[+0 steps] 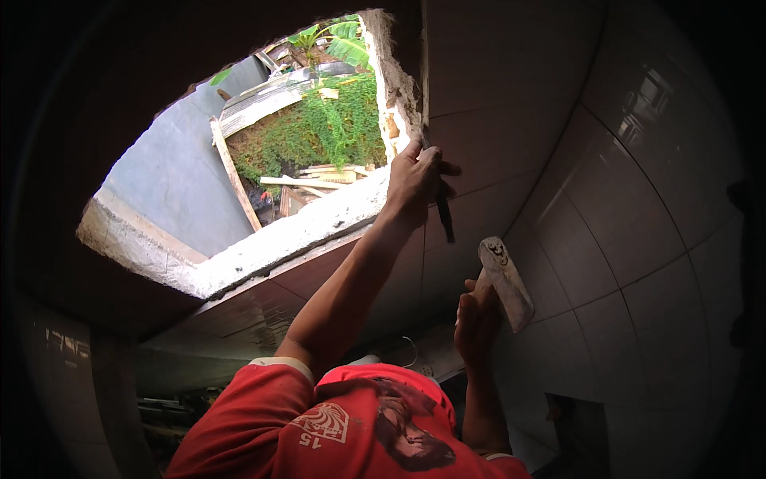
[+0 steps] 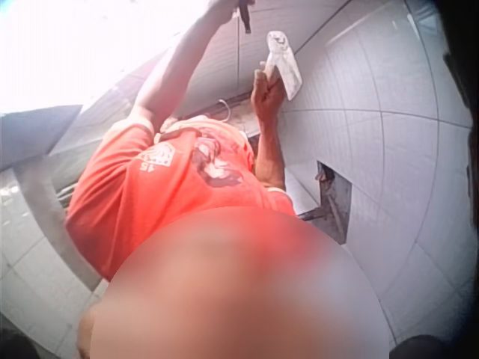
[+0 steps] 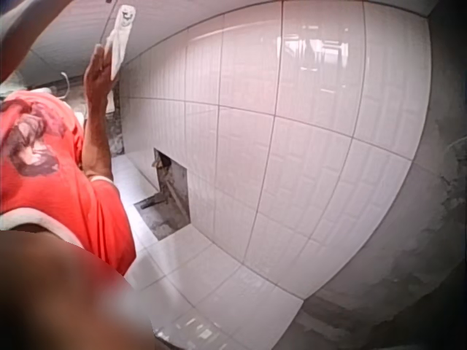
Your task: The person uses a hammer and chisel to break tiles and concrete around a rectangular opening in a tiled wall. They repeatedly strike the chisel to chip away material, gradually enlarging the opening.
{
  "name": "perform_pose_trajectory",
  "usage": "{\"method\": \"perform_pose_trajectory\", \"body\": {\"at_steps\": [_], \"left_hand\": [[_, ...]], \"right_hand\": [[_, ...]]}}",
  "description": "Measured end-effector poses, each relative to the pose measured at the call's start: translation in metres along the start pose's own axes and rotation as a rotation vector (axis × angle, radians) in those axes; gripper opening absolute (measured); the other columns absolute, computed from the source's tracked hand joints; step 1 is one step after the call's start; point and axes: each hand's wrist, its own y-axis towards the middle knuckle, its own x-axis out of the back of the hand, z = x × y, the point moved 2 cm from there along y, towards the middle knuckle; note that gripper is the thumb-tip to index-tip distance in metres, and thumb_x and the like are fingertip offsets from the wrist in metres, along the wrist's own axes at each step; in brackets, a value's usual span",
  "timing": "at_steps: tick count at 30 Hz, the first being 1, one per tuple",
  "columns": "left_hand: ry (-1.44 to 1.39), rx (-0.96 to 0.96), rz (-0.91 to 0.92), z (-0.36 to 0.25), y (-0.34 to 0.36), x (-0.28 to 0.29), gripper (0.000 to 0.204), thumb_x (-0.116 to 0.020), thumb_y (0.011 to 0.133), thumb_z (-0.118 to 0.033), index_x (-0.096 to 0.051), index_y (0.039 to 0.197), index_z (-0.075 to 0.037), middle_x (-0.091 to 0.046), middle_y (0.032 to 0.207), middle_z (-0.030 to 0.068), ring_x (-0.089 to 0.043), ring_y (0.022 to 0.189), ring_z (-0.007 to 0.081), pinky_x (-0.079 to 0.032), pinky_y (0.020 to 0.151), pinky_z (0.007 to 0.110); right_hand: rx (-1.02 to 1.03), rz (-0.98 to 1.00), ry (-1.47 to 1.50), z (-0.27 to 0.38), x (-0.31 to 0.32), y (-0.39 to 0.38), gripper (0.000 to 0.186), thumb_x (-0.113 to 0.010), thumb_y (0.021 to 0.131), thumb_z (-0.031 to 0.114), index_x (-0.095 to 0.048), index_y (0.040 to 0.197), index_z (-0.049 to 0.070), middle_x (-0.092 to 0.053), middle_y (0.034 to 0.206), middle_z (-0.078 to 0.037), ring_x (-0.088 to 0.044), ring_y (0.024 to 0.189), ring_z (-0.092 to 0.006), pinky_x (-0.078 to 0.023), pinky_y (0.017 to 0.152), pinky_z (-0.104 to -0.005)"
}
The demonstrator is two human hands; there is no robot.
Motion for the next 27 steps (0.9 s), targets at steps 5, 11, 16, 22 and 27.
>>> {"method": "perform_pose_trajectory", "body": {"at_steps": [5, 11, 16, 22, 27], "left_hand": [[0.017, 0.008, -0.017, -0.001, 0.003, 0.003, 0.043, -0.053, 0.104, -0.023, -0.046, 0.142, -0.004, -0.072, 0.090, 0.0144, -0.062, 0.055, 0.0133, -0.045, 0.044, 0.025], [0.024, 0.020, -0.023, -0.004, 0.005, 0.002, 0.056, -0.054, 0.103, -0.024, -0.036, 0.153, -0.004, -0.071, 0.088, 0.0128, -0.062, 0.056, 0.0128, -0.044, 0.043, 0.025], [-0.064, 0.052, -0.059, 0.003, 0.016, 0.006, 0.042, -0.051, 0.103, -0.022, -0.046, 0.140, -0.003, -0.068, 0.086, 0.0124, -0.060, 0.056, 0.0138, -0.047, 0.046, 0.027], [-0.102, 0.063, -0.091, 0.004, 0.013, 0.021, 0.048, -0.049, 0.104, -0.017, -0.041, 0.148, 0.000, -0.068, 0.082, 0.0127, -0.059, 0.054, 0.0135, -0.049, 0.047, 0.027], [-0.045, -0.110, 0.001, -0.006, -0.001, 0.005, 0.060, -0.055, 0.103, -0.021, -0.032, 0.156, -0.003, -0.070, 0.082, 0.0122, -0.060, 0.051, 0.0118, -0.045, 0.042, 0.024]], "right_hand": [[0.028, -0.019, -0.040, 0.003, 0.007, -0.003, 0.049, -0.054, 0.104, 0.034, -0.048, 0.129, -0.008, -0.053, 0.074, -0.004, -0.050, 0.059, -0.0117, -0.045, 0.057, -0.0289], [0.263, -0.061, 0.060, 0.011, 0.010, 0.001, 0.051, -0.058, 0.102, 0.046, -0.057, 0.118, -0.002, -0.054, 0.069, -0.004, -0.052, 0.058, -0.0144, -0.046, 0.057, -0.0297], [0.047, 0.079, -0.205, 0.004, -0.015, 0.015, 0.031, -0.065, 0.099, 0.030, -0.060, 0.118, 0.005, -0.064, 0.097, -0.017, -0.069, 0.082, -0.0328, -0.054, 0.074, -0.0448], [-0.090, -0.054, 0.097, 0.020, -0.003, 0.010, 0.038, -0.068, 0.088, 0.039, -0.058, 0.077, 0.004, -0.054, 0.066, -0.010, -0.062, 0.058, -0.0275, -0.045, 0.053, -0.0415], [0.061, 0.020, -0.047, 0.028, 0.006, 0.013, 0.045, -0.054, 0.104, 0.039, -0.053, 0.118, -0.003, -0.055, 0.076, -0.003, -0.052, 0.063, -0.0119, -0.046, 0.062, -0.0285]]}}
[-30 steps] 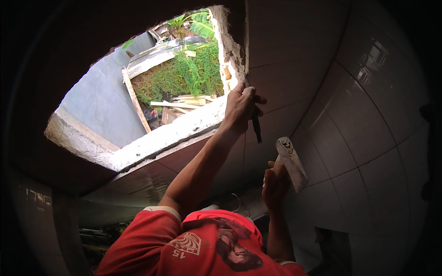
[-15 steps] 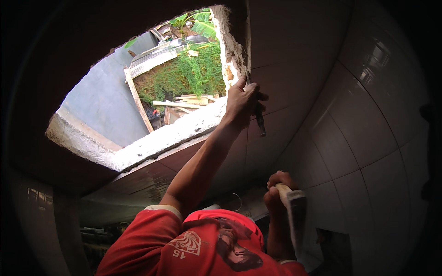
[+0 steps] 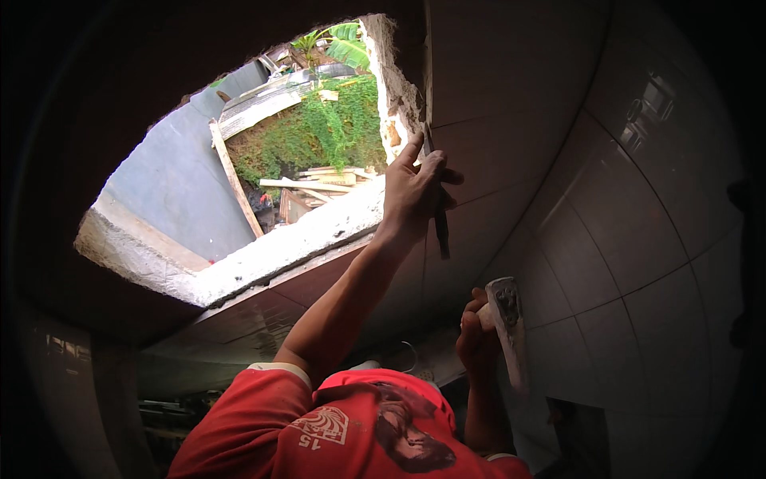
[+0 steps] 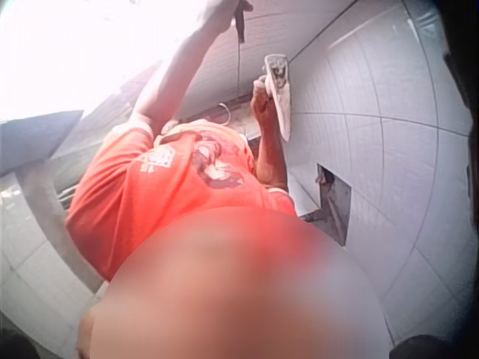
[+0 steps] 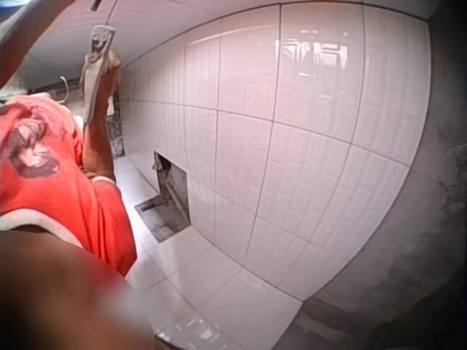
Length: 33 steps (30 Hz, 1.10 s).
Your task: The person uses a hammer and chisel to break tiles and concrete around a rectangular opening in a tiled wall. They repeatedly strike the chisel to chip away material, gradually enlarging the opening.
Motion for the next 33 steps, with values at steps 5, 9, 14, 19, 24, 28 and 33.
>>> {"method": "perform_pose_trajectory", "body": {"at_steps": [5, 9, 14, 19, 24, 28, 33], "left_hand": [[0.024, 0.005, -0.019, -0.012, 0.003, -0.011, 0.071, -0.059, 0.102, -0.026, -0.023, 0.159, -0.002, -0.072, 0.087, 0.0134, -0.063, 0.053, 0.0126, -0.043, 0.040, 0.023], [-0.040, -0.003, 0.014, -0.014, 0.005, -0.014, 0.076, -0.059, 0.102, -0.027, -0.016, 0.160, -0.002, -0.072, 0.087, 0.0136, -0.063, 0.053, 0.0134, -0.044, 0.040, 0.024], [-0.078, -0.028, -0.002, -0.014, 0.009, -0.017, 0.056, -0.057, 0.103, -0.025, -0.034, 0.149, -0.002, -0.071, 0.087, 0.0135, -0.063, 0.053, 0.0140, -0.045, 0.042, 0.024], [-0.151, -0.012, 0.014, -0.018, 0.012, -0.020, 0.023, -0.055, 0.104, -0.022, -0.053, 0.120, -0.007, -0.069, 0.087, 0.0132, -0.062, 0.053, 0.0142, -0.047, 0.045, 0.025], [-0.142, -0.001, -0.022, -0.019, 0.013, -0.023, 0.019, -0.055, 0.103, -0.020, -0.054, 0.116, -0.007, -0.069, 0.087, 0.0126, -0.061, 0.053, 0.0146, -0.049, 0.047, 0.026], [-0.152, 0.019, -0.051, -0.020, 0.013, -0.025, 0.018, -0.054, 0.103, -0.019, -0.054, 0.116, -0.007, -0.068, 0.087, 0.0124, -0.060, 0.054, 0.0147, -0.050, 0.049, 0.026], [-0.156, 0.014, -0.045, -0.020, 0.011, -0.026, 0.018, -0.054, 0.103, -0.019, -0.055, 0.115, -0.007, -0.067, 0.089, 0.0125, -0.060, 0.055, 0.0151, -0.050, 0.049, 0.027]], "right_hand": [[-0.038, -0.094, 0.076, -0.009, -0.005, -0.002, 0.044, -0.057, 0.102, 0.035, -0.053, 0.117, -0.006, -0.056, 0.076, -0.003, -0.052, 0.063, -0.0111, -0.047, 0.063, -0.0271], [-0.041, -0.040, -0.009, -0.009, 0.002, -0.005, 0.044, -0.057, 0.101, 0.035, -0.052, 0.119, -0.005, -0.055, 0.074, -0.003, -0.051, 0.062, -0.0111, -0.045, 0.061, -0.0261], [0.123, -0.088, 0.120, 0.000, 0.015, 0.005, 0.054, -0.059, 0.100, 0.048, -0.054, 0.118, -0.003, -0.054, 0.070, -0.003, -0.050, 0.058, -0.0106, -0.044, 0.055, -0.0268], [0.279, -0.138, 0.205, 0.002, 0.002, 0.019, 0.053, -0.054, 0.101, 0.052, -0.059, 0.110, 0.000, -0.056, 0.072, -0.006, -0.053, 0.057, -0.0128, -0.044, 0.054, -0.0291], [-0.059, -0.068, 0.003, -0.003, -0.018, 0.023, 0.043, -0.054, 0.102, 0.039, -0.061, 0.111, -0.002, -0.063, 0.088, -0.014, -0.057, 0.058, -0.0186, -0.050, 0.061, -0.0326], [0.215, -0.216, 0.248, 0.000, -0.017, 0.023, 0.031, -0.050, 0.104, 0.029, -0.060, 0.112, 0.000, -0.060, 0.084, -0.010, -0.057, 0.061, -0.0179, -0.050, 0.063, -0.0312], [0.175, -0.037, -0.488, -0.008, -0.021, 0.019, 0.038, -0.055, 0.104, 0.038, -0.058, 0.112, 0.001, -0.059, 0.086, -0.009, -0.062, 0.082, -0.0213, -0.052, 0.074, -0.0306]]}}
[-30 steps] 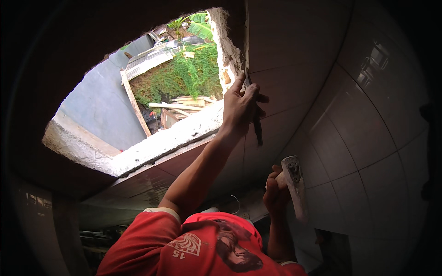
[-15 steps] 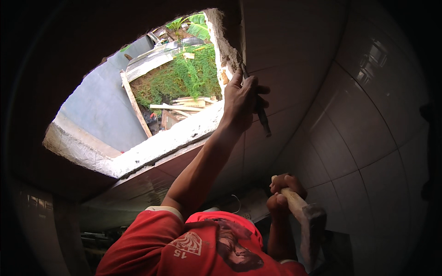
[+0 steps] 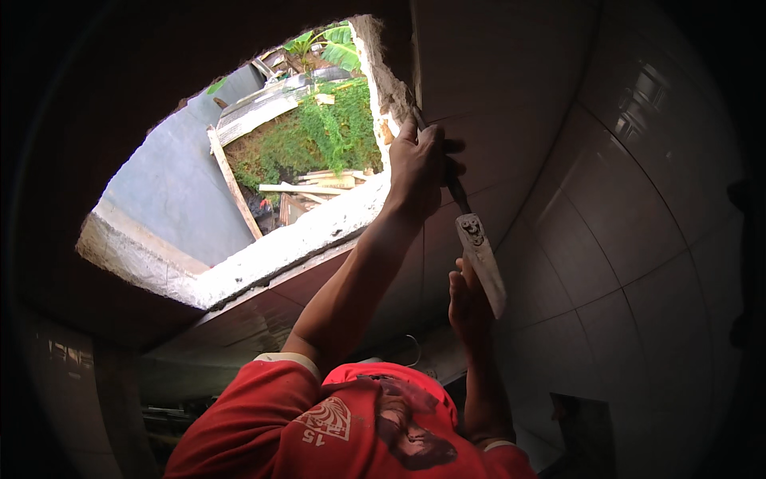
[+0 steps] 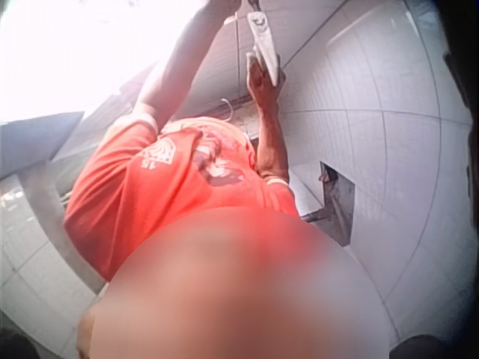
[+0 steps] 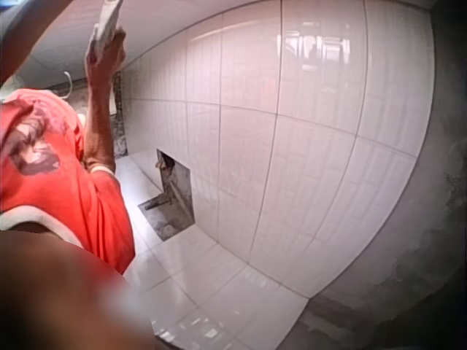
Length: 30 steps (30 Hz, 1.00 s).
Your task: The person uses a hammer and chisel to break tiles and concrete around a rectangular opening in a tiled wall. They repeatedly strike the chisel to chip away material, gradually enlarging the opening.
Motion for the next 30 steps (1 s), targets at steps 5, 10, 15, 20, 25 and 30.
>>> {"method": "perform_pose_trajectory", "body": {"at_steps": [5, 10, 15, 20, 25, 30], "left_hand": [[-0.020, -0.017, 0.016, 0.005, 0.006, 0.004, 0.016, -0.054, 0.103, -0.020, -0.054, 0.111, -0.006, -0.066, 0.087, 0.0123, -0.059, 0.055, 0.0153, -0.050, 0.049, 0.027], [-0.036, -0.015, -0.137, 0.010, 0.026, 0.021, 0.025, -0.047, 0.103, -0.021, -0.044, 0.120, -0.003, -0.065, 0.090, 0.0167, -0.060, 0.057, 0.0196, -0.049, 0.048, 0.032], [-0.020, 0.049, -0.103, 0.001, 0.012, 0.038, 0.026, -0.052, 0.105, -0.025, -0.051, 0.122, -0.005, -0.068, 0.085, 0.0117, -0.059, 0.050, 0.0138, -0.045, 0.043, 0.025], [-0.008, -0.216, 0.161, -0.032, -0.006, 0.009, 0.033, -0.059, 0.104, -0.031, -0.056, 0.122, -0.003, -0.073, 0.093, 0.0153, -0.065, 0.056, 0.0117, -0.050, 0.049, 0.022], [-0.046, -0.212, 0.103, -0.058, -0.001, -0.014, 0.036, -0.057, 0.105, -0.031, -0.056, 0.125, -0.001, -0.073, 0.095, 0.0152, -0.066, 0.058, 0.0126, -0.050, 0.049, 0.022], [-0.179, -0.179, 0.117, -0.058, 0.005, -0.020, 0.031, -0.056, 0.106, -0.029, -0.057, 0.121, -0.001, -0.071, 0.098, 0.0172, -0.067, 0.064, 0.0170, -0.054, 0.053, 0.026]], "right_hand": [[-0.140, -0.181, 0.716, -0.003, 0.005, -0.006, 0.029, -0.059, 0.103, 0.031, -0.062, 0.115, 0.004, -0.069, 0.108, -0.014, -0.069, 0.097, -0.0303, -0.055, 0.083, -0.0390], [-0.310, 0.139, 0.528, -0.006, -0.006, 0.005, 0.054, -0.048, 0.107, 0.039, -0.049, 0.145, 0.001, -0.068, 0.118, -0.019, -0.068, 0.106, -0.0359, -0.054, 0.092, -0.0408], [-0.350, -0.035, 0.594, -0.003, 0.002, 0.004, 0.056, -0.057, 0.101, 0.036, -0.044, 0.130, -0.010, -0.053, 0.077, -0.005, -0.050, 0.061, -0.0107, -0.046, 0.059, -0.0275], [-0.266, -0.059, 0.569, -0.010, 0.016, 0.009, 0.042, -0.056, 0.101, 0.030, -0.050, 0.116, -0.009, -0.049, 0.065, -0.002, -0.048, 0.055, -0.0091, -0.042, 0.052, -0.0258], [-0.240, -0.077, 0.656, -0.008, 0.024, 0.018, 0.039, -0.059, 0.099, 0.031, -0.053, 0.109, -0.007, -0.050, 0.064, -0.002, -0.046, 0.051, -0.0083, -0.041, 0.049, -0.0250], [-0.262, -0.167, 0.731, 0.007, 0.046, 0.029, 0.043, -0.061, 0.099, 0.037, -0.054, 0.105, -0.005, -0.049, 0.062, -0.002, -0.046, 0.050, -0.0086, -0.040, 0.048, -0.0249]]}}
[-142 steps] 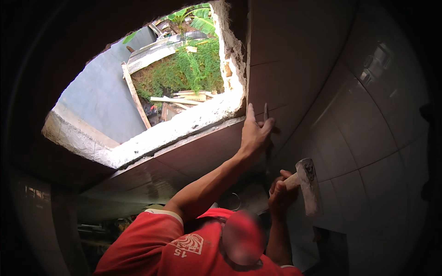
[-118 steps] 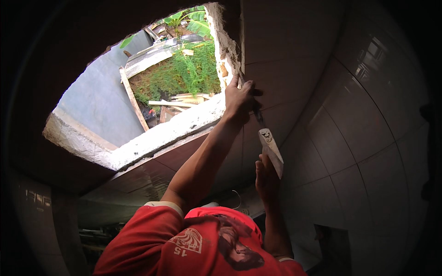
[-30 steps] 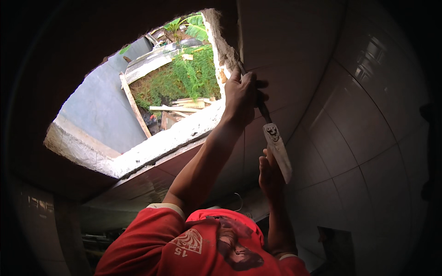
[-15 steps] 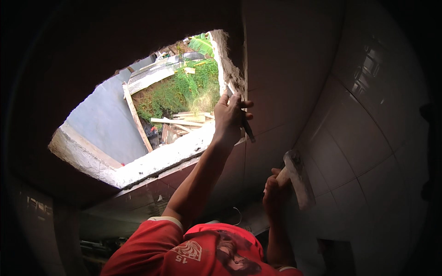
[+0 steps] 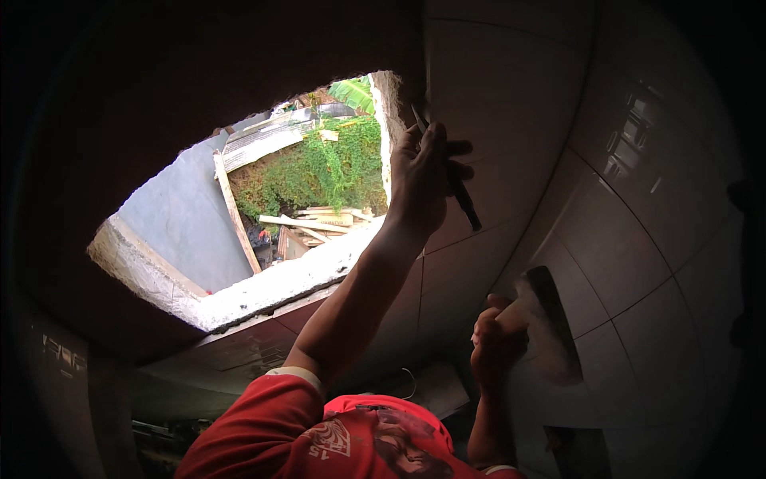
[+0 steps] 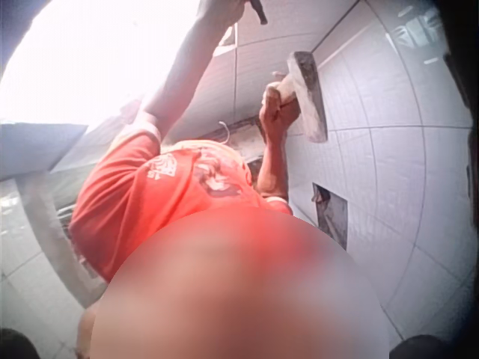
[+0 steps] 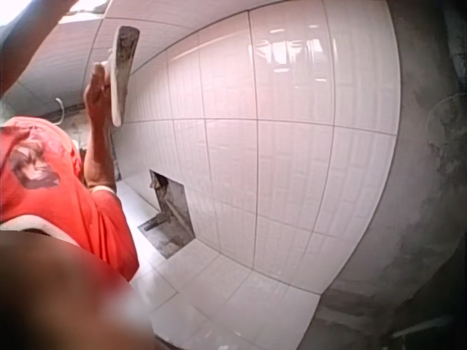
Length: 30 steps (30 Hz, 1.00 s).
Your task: The person uses a hammer and chisel to break tiles and concrete around a rectangular opening in a tiled wall. They repeatedly strike the chisel to chip away material, gradually enlarging the opening.
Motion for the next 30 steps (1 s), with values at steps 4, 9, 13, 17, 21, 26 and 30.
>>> {"method": "perform_pose_trajectory", "body": {"at_steps": [4, 9, 13, 17, 21, 26, 30], "left_hand": [[-0.164, 0.008, 0.028, 0.002, 0.007, -0.004, 0.028, -0.056, 0.106, -0.027, -0.058, 0.118, -0.002, -0.069, 0.100, 0.0185, -0.067, 0.070, 0.0203, -0.056, 0.059, 0.030], [-0.178, 0.003, -0.010, -0.001, 0.011, -0.011, 0.026, -0.059, 0.104, -0.026, -0.058, 0.115, -0.003, -0.069, 0.098, 0.0170, -0.067, 0.073, 0.0214, -0.056, 0.061, 0.033], [-0.203, -0.017, -0.055, 0.002, 0.007, -0.015, 0.031, -0.063, 0.102, -0.033, -0.060, 0.112, -0.004, -0.069, 0.091, 0.0143, -0.066, 0.071, 0.0212, -0.053, 0.060, 0.032], [-0.177, 0.064, 0.070, 0.012, 0.004, -0.015, 0.032, -0.062, 0.102, -0.039, -0.052, 0.104, -0.009, -0.060, 0.076, 0.0073, -0.059, 0.061, 0.0170, -0.050, 0.054, 0.032], [-0.057, -0.117, 0.180, 0.011, 0.014, -0.015, 0.032, -0.063, 0.101, -0.043, -0.053, 0.092, -0.014, -0.050, 0.061, 0.0018, -0.054, 0.050, 0.0148, -0.048, 0.048, 0.034], [-0.213, 0.109, 0.013, 0.019, 0.015, -0.023, 0.028, -0.057, 0.102, -0.040, -0.046, 0.096, -0.015, -0.044, 0.071, 0.0007, -0.047, 0.056, 0.0120, -0.032, 0.045, 0.027], [0.031, -0.252, 0.114, 0.005, 0.021, -0.031, 0.029, -0.056, 0.102, -0.043, -0.047, 0.095, -0.016, -0.046, 0.067, 0.0008, -0.045, 0.053, 0.0124, -0.033, 0.045, 0.028]], "right_hand": [[0.233, -0.010, 0.455, 0.016, -0.009, 0.025, 0.053, -0.064, 0.098, 0.050, -0.056, 0.105, -0.002, -0.047, 0.062, -0.001, -0.048, 0.051, -0.0095, -0.039, 0.047, -0.0255], [-0.074, 0.104, -0.068, -0.004, -0.034, 0.034, 0.053, -0.059, 0.100, 0.053, -0.057, 0.111, 0.001, -0.050, 0.068, -0.001, -0.051, 0.057, -0.0079, -0.041, 0.052, -0.0257], [-0.024, 0.094, -0.135, -0.016, -0.033, 0.029, 0.046, -0.060, 0.102, 0.044, -0.057, 0.113, 0.000, -0.051, 0.071, 0.000, -0.050, 0.059, -0.0060, -0.041, 0.055, -0.0237], [-0.013, 0.116, -0.142, -0.019, -0.032, 0.036, 0.037, -0.059, 0.103, 0.034, -0.057, 0.116, -0.001, -0.052, 0.071, 0.001, -0.049, 0.058, -0.0056, -0.041, 0.054, -0.0231], [0.058, 0.132, -0.245, 0.012, -0.013, 0.039, 0.040, -0.057, 0.101, 0.033, -0.054, 0.120, -0.002, -0.052, 0.070, -0.001, -0.048, 0.055, -0.0073, -0.040, 0.050, -0.0238], [0.455, -0.136, 0.619, 0.070, 0.020, 0.046, 0.065, -0.045, 0.098, 0.066, -0.049, 0.108, 0.002, -0.048, 0.065, -0.005, -0.046, 0.055, -0.0146, -0.042, 0.048, -0.0291], [0.160, -0.002, 0.178, 0.055, -0.023, 0.059, 0.048, -0.046, 0.101, 0.049, -0.055, 0.100, 0.002, -0.048, 0.062, -0.003, -0.046, 0.048, -0.0128, -0.039, 0.045, -0.0284]]}}
